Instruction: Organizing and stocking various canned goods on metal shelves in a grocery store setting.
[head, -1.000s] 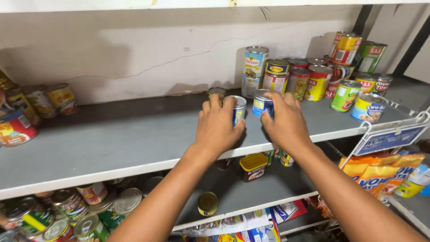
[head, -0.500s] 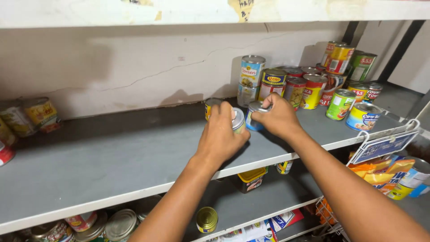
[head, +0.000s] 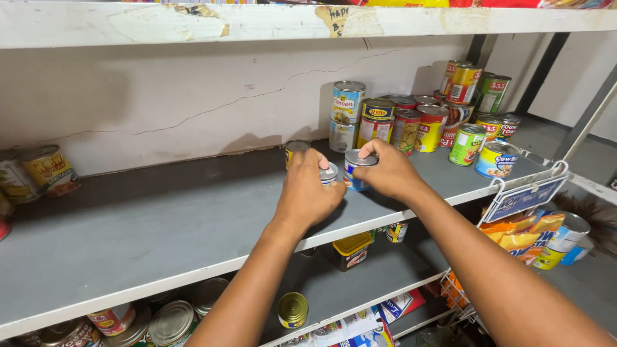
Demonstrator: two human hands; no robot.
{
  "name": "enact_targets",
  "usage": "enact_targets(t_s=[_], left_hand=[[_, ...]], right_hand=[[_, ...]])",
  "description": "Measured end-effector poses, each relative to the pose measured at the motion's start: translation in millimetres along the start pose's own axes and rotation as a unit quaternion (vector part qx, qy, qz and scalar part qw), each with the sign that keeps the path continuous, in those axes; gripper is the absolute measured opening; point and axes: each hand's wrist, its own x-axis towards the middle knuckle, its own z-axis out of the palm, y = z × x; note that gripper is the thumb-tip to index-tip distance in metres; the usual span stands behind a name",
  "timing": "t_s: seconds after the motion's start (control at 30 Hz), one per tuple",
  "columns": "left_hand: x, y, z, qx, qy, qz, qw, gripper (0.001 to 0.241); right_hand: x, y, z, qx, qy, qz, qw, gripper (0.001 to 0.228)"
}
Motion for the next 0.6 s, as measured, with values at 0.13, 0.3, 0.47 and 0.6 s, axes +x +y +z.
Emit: enact_targets(t_s=[0.13,0.3,0.47,0.6], left_hand=[[-10.8,25.4,-14.1,0.048,-0.012,-0.034,0.998,0.057],[-6.8,2.7,-5.6,0.051,0.007,0.011,0.999,0.052],[-6.2,10.9,-8.7,-0.019,-0.01,-0.016,1.0,0.065],[-9.6,17.0,-15.4,0.033,-0.035,-0.079,0.996,0.076]], right_hand=[[-4.6,0.8,12.8,0.002,0.016,-0.029,0.999,0.042],[-9.4,-5.2,15.3,-0.022,0.073,-0.056,0.996,0.043],[-19.1,-19.4,8.2,0.165,-0.018,0.034,0.986,0.034],[-30.5,-22.9,11.1,0.096,0.022,-0.007,0.995,0.037]])
